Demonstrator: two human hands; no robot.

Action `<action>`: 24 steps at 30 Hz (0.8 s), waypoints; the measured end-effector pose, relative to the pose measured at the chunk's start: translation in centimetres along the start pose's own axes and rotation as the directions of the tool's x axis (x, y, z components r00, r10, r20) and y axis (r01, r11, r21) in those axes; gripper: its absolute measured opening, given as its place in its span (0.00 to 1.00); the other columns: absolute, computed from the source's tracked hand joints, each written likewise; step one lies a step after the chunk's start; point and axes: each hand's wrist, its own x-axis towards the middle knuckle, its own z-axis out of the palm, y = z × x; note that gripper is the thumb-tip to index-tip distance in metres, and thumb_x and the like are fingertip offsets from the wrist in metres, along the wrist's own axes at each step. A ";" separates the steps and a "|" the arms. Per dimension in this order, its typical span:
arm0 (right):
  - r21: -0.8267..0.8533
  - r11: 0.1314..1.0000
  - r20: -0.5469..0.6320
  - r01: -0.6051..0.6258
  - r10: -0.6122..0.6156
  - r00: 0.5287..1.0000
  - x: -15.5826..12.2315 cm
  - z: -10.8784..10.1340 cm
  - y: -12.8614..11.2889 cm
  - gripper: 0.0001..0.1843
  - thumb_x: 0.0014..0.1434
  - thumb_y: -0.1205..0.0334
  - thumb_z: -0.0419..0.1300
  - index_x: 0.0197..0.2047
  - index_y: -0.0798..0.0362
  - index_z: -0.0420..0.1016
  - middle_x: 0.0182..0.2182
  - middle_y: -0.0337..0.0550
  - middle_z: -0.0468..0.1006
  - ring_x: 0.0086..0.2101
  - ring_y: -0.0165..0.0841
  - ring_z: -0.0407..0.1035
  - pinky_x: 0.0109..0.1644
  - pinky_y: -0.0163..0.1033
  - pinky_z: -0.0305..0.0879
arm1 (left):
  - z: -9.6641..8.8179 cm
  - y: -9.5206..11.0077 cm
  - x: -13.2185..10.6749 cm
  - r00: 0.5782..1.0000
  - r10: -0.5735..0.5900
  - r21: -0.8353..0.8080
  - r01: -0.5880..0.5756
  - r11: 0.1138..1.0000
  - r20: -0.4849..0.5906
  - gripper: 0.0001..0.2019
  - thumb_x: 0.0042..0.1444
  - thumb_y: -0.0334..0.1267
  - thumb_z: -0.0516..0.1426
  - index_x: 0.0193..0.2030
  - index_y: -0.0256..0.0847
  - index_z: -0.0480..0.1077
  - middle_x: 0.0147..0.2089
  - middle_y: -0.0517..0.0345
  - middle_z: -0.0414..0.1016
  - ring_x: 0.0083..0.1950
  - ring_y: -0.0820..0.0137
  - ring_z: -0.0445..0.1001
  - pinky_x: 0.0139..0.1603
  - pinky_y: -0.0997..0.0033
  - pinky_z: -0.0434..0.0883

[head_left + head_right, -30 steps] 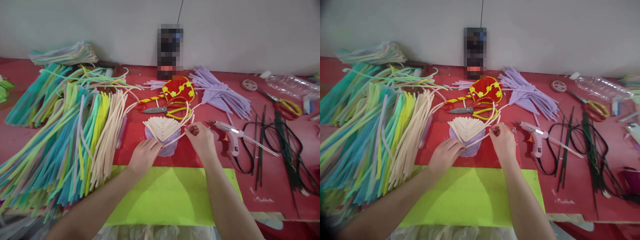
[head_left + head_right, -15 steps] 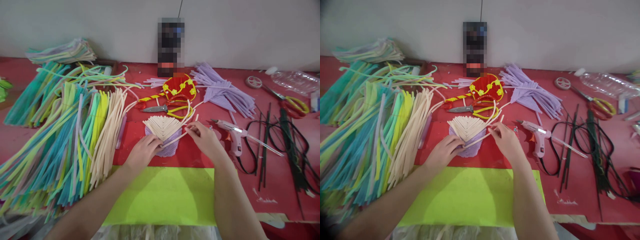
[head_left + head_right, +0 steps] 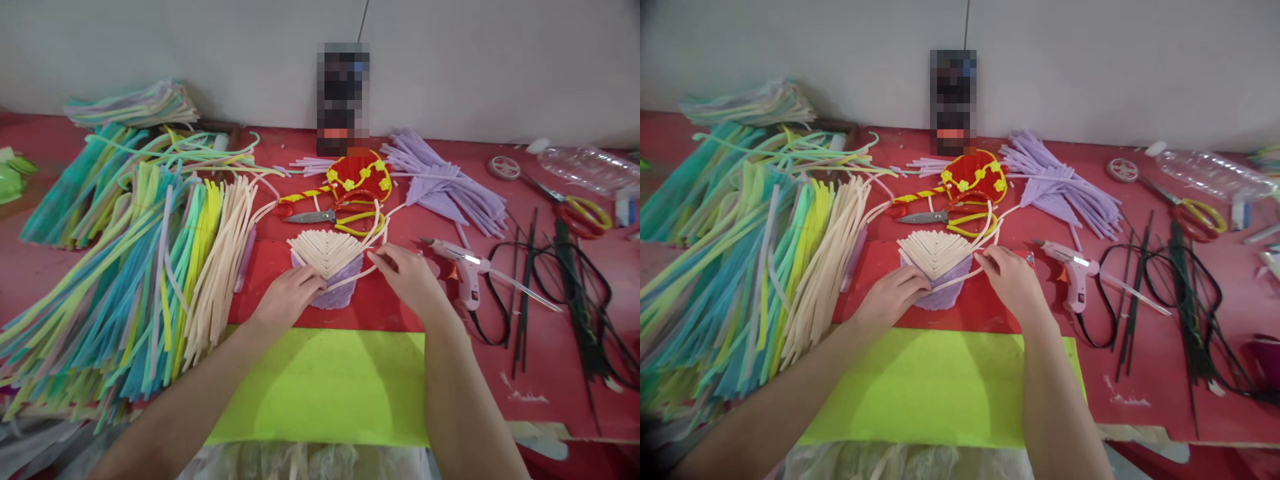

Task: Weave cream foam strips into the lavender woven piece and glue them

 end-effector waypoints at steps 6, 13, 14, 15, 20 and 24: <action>0.209 0.971 -0.209 -0.117 0.161 0.964 -0.1 1.1 -1.3 0.12 0.55 0.51 0.60 0.28 0.49 0.68 0.27 0.40 0.76 0.29 0.33 0.70 0.36 0.39 0.65 | 0.1 -0.1 -0.1 1.000 0.021 0.024 -0.022 0.999 0.018 0.07 0.64 0.31 0.52 0.37 0.38 0.71 0.38 0.56 0.74 0.38 0.70 0.73 0.40 0.70 0.72; 0.592 0.795 -0.226 -0.131 0.321 0.920 0.2 1.3 -1.6 0.12 0.48 0.53 0.65 0.33 0.50 0.70 0.28 0.39 0.75 0.31 0.33 0.71 0.33 0.39 0.68 | 0.4 0.0 -0.1 0.999 0.033 0.062 -0.031 0.998 -0.028 0.08 0.64 0.31 0.51 0.37 0.38 0.72 0.37 0.56 0.74 0.37 0.70 0.73 0.38 0.69 0.71; 0.606 0.789 -0.259 -0.101 0.316 0.913 0.2 1.4 -1.7 0.11 0.49 0.54 0.64 0.33 0.49 0.70 0.28 0.39 0.75 0.31 0.32 0.71 0.34 0.39 0.68 | 0.4 0.0 -0.1 0.999 0.030 0.069 -0.027 0.997 -0.043 0.09 0.64 0.31 0.51 0.38 0.38 0.72 0.36 0.56 0.74 0.36 0.70 0.73 0.38 0.69 0.71; 0.609 0.789 -0.292 -0.075 0.311 0.904 0.3 1.5 -1.8 0.10 0.49 0.55 0.64 0.33 0.49 0.70 0.28 0.38 0.75 0.31 0.32 0.71 0.36 0.40 0.69 | 0.5 0.0 -0.1 0.998 0.022 0.071 -0.017 0.997 -0.059 0.09 0.64 0.31 0.51 0.38 0.38 0.72 0.36 0.57 0.74 0.36 0.70 0.73 0.38 0.69 0.71; 0.588 0.807 -0.329 -0.054 0.300 0.895 0.6 2.1 -1.9 0.09 0.49 0.57 0.64 0.32 0.50 0.70 0.28 0.38 0.75 0.32 0.32 0.71 0.37 0.40 0.69 | 0.5 0.2 0.1 0.991 -0.081 -0.001 0.081 0.997 -0.102 0.06 0.63 0.32 0.54 0.37 0.38 0.71 0.36 0.57 0.74 0.37 0.70 0.73 0.39 0.69 0.71; 0.571 0.818 -0.322 -0.065 0.296 0.899 0.6 2.5 -1.3 0.09 0.50 0.57 0.64 0.33 0.50 0.70 0.29 0.39 0.75 0.33 0.32 0.71 0.38 0.40 0.69 | 0.3 0.4 0.2 0.981 -0.162 -0.098 0.151 0.984 -0.107 0.02 0.61 0.31 0.56 0.39 0.39 0.70 0.37 0.57 0.75 0.38 0.70 0.74 0.40 0.70 0.72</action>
